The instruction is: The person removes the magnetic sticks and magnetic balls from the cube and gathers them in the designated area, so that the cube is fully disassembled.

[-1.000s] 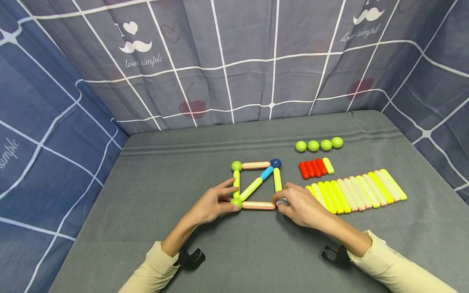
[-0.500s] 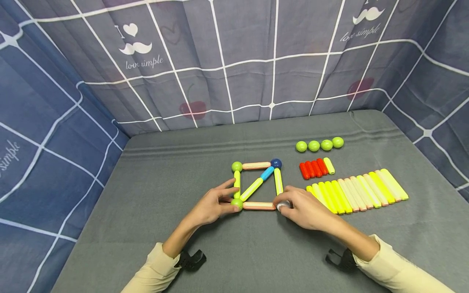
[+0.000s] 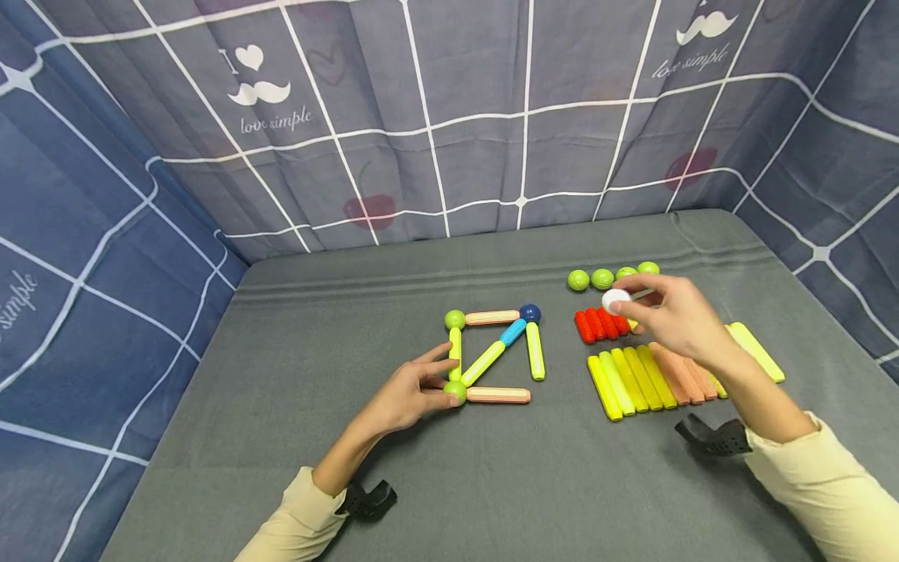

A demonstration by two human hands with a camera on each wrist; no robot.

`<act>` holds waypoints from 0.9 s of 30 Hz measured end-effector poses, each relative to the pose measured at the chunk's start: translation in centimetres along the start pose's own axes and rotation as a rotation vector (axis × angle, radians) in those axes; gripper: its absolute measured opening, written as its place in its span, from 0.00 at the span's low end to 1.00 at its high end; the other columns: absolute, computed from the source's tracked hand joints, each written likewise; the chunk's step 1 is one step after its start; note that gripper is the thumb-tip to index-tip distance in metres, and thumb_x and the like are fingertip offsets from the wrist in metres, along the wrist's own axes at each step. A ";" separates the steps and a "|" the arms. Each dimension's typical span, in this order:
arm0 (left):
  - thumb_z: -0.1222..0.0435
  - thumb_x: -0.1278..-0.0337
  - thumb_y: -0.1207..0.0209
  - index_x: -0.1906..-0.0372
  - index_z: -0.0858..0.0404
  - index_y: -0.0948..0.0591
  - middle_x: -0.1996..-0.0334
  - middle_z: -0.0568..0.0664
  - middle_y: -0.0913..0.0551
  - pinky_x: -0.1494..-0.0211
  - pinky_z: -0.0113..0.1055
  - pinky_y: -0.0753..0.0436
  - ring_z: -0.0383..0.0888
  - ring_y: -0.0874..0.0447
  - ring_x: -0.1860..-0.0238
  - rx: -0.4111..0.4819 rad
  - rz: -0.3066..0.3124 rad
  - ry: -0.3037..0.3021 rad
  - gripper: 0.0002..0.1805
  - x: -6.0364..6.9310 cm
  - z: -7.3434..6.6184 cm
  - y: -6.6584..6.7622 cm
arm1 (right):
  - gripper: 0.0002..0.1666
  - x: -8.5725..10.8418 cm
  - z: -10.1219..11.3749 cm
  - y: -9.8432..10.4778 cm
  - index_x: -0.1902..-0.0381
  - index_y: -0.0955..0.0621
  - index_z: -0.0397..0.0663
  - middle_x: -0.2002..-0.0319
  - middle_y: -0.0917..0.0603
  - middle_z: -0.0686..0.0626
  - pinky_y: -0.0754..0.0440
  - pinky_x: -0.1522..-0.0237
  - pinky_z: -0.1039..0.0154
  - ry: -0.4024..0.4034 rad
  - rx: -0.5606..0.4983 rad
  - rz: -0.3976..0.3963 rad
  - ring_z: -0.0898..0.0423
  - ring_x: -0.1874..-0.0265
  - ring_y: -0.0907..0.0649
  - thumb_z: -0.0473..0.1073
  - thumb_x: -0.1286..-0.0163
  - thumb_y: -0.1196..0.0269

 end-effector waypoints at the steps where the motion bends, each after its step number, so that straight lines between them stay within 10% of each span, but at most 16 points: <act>1: 0.69 0.43 0.31 0.34 0.69 0.27 0.25 0.55 0.42 0.55 0.32 0.18 0.51 0.19 0.47 0.002 0.000 0.001 0.32 0.0 0.0 0.0 | 0.18 -0.6 -0.9 0.9 0.48 0.19 0.36 0.58 0.16 0.38 0.19 0.74 0.64 -0.031 -0.006 -0.021 0.52 0.75 0.15 0.43 0.31 0.34; 9: 0.67 0.43 0.31 0.34 0.69 0.26 0.25 0.54 0.42 0.54 0.33 0.18 0.51 0.19 0.47 0.012 0.000 0.013 0.31 0.0 0.0 0.1 | 0.28 -4.4 -8.6 6.0 0.39 0.29 0.26 0.49 0.26 0.27 0.21 0.74 0.69 -0.261 0.075 -0.125 0.67 0.79 0.20 0.43 0.26 0.40; 13: 0.68 0.43 0.31 0.34 0.69 0.26 0.25 0.54 0.42 0.53 0.33 0.18 0.50 0.18 0.48 0.002 -0.002 0.020 0.31 0.0 -0.1 0.0 | 0.25 -5.6 -11.6 7.3 0.42 0.28 0.26 0.50 0.25 0.25 0.24 0.64 0.54 -0.315 0.225 -0.128 0.47 0.69 0.18 0.42 0.28 0.41; 27: 0.68 0.43 0.31 0.34 0.69 0.26 0.25 0.54 0.41 0.53 0.32 0.18 0.49 0.18 0.49 0.017 -0.004 0.016 0.32 0.0 -0.1 0.0 | 0.25 -7.7 -14.9 5.2 0.40 0.30 0.19 0.46 0.29 0.22 0.16 0.70 0.67 -0.341 0.036 -0.010 0.68 0.73 0.24 0.32 0.29 0.41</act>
Point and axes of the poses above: each hand's wrist, its own x-axis away from the middle knuckle, its own y-axis out of the back of the hand, z = x × y, the point moved 7 cm from there along -x, towards the middle knuckle
